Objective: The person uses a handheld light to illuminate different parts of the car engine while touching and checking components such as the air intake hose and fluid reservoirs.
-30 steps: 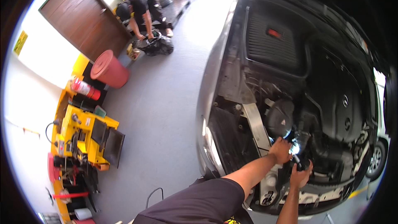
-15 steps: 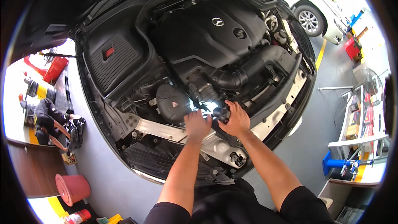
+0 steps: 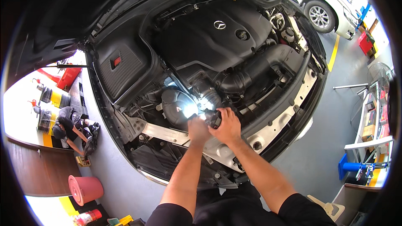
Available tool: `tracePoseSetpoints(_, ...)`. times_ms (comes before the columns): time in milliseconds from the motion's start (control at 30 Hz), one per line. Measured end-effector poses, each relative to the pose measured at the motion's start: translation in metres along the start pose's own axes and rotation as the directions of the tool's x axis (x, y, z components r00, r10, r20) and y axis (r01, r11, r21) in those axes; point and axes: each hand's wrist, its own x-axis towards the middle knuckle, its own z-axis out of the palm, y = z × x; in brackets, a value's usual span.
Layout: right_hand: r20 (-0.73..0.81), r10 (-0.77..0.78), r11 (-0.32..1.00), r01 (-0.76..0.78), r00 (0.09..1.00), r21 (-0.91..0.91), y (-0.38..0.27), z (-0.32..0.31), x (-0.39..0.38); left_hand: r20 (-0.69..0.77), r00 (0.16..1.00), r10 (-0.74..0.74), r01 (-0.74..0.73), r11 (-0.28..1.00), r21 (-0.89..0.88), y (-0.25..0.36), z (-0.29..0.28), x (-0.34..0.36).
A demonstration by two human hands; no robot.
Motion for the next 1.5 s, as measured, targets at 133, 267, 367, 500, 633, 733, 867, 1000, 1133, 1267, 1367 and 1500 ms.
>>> tracePoseSetpoints(133, -0.016, 0.07, 0.993, -0.068, 0.997, 0.095, -0.003, 0.004, -0.006, 0.036, 0.999, 0.015, -0.017, 0.998, 0.053, 0.005, -0.002, 0.006)
tracePoseSetpoints(267, -0.1, 0.236, 0.939, -0.2, 0.967, 0.281, 0.003, -0.007, -0.014, 0.066, 0.998, -0.008, 0.01, 0.999, -0.035, 0.016, 0.015, 0.005)
tracePoseSetpoints(367, 0.06, 0.184, 0.982, -0.185, 0.981, 0.028, -0.011, -0.008, -0.006, 0.133, 0.991, 0.015, -0.007, 0.998, -0.063, 0.004, 0.011, 0.01)
tracePoseSetpoints(500, 0.093, 0.239, 0.969, -0.244, 0.966, 0.045, -0.027, -0.016, -0.013, 0.154, 0.983, 0.1, -0.074, 0.984, -0.165, -0.009, -0.005, 0.01)
tracePoseSetpoints(633, 0.031, 0.263, 0.96, -0.264, 0.964, 0.087, -0.022, -0.009, -0.025, 0.145, 0.89, 0.432, -0.404, 0.896, -0.185, -0.061, -0.032, 0.012)
tracePoseSetpoints(733, 0.033, 0.348, 0.919, -0.348, 0.937, 0.184, -0.009, 0.011, -0.026, -0.018, 0.839, 0.544, -0.544, 0.839, 0.021, -0.117, -0.048, 0.013)
tracePoseSetpoints(867, 0.069, 0.356, 0.909, -0.362, 0.932, 0.208, -0.008, 0.007, -0.029, -0.164, 0.887, 0.432, -0.447, 0.892, -0.065, -0.142, -0.087, 0.043)
tracePoseSetpoints(1000, 0.068, 0.389, 0.897, -0.395, 0.919, 0.196, -0.001, -0.004, -0.034, -0.253, 0.934, 0.251, -0.274, 0.96, -0.06, -0.128, -0.086, 0.063)
tracePoseSetpoints(1133, 0.151, 0.366, 0.927, -0.373, 0.918, 0.024, -0.022, 0.004, -0.018, -0.177, 0.981, 0.084, -0.092, 0.995, -0.036, -0.152, -0.087, 0.097)
tracePoseSetpoints(1267, 0.153, 0.299, 0.953, -0.302, 0.942, -0.004, -0.012, -0.001, -0.025, -0.127, 0.97, 0.205, -0.208, 0.978, -0.013, -0.151, -0.077, 0.125)
tracePoseSetpoints(1367, 0.109, 0.23, 0.973, -0.232, 0.967, 0.005, -0.002, 0.002, -0.029, -0.093, 0.847, 0.523, -0.525, 0.851, 0.007, -0.165, -0.076, 0.145)
tracePoseSetpoints(1500, 0.081, 0.254, 0.967, -0.254, 0.964, -0.01, -0.01, -0.006, -0.02, -0.209, 0.704, 0.679, -0.685, 0.726, 0.053, -0.164, -0.088, 0.153)
